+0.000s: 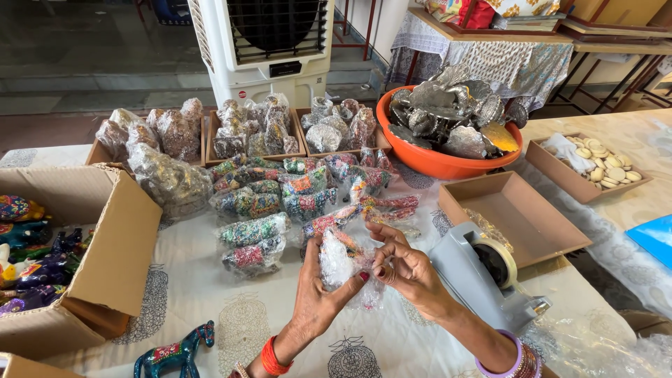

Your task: Wrapping decorative animal figurines in bubble wrap and cleaning them with a cloth.

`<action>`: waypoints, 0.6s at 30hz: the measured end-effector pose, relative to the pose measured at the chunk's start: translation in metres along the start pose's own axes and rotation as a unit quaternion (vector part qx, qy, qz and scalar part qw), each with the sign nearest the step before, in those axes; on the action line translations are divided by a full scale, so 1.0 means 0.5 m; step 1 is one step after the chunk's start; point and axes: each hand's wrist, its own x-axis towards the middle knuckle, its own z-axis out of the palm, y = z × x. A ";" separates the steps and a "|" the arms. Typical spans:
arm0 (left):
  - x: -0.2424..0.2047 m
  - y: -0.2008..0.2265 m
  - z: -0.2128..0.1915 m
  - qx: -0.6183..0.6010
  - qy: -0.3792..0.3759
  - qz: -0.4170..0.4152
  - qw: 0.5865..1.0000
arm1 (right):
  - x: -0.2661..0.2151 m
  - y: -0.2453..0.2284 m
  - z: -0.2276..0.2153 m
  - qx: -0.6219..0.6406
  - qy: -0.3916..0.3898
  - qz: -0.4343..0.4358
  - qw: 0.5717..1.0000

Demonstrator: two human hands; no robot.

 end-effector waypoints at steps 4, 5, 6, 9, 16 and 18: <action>0.000 -0.001 -0.001 0.001 0.000 0.001 1.000 | -0.002 0.004 0.003 0.004 0.006 0.000 1.000; 0.000 0.000 -0.001 -0.003 -0.001 0.005 1.000 | -0.003 0.005 0.003 0.012 0.008 0.004 1.000; 0.000 0.001 -0.001 -0.007 -0.002 0.009 1.000 | -0.004 0.006 0.003 0.020 0.010 0.009 1.000; 0.000 -0.019 0.000 0.038 0.012 0.050 0.998 | -0.007 0.005 0.004 0.019 0.002 -0.006 1.000; -0.003 -0.026 0.006 -0.003 0.015 0.059 0.998 | -0.017 -0.010 0.018 -0.042 0.020 -0.065 0.997; -0.003 -0.015 0.005 0.012 0.020 0.050 0.998 | -0.020 -0.019 0.025 -0.177 0.051 -0.143 0.973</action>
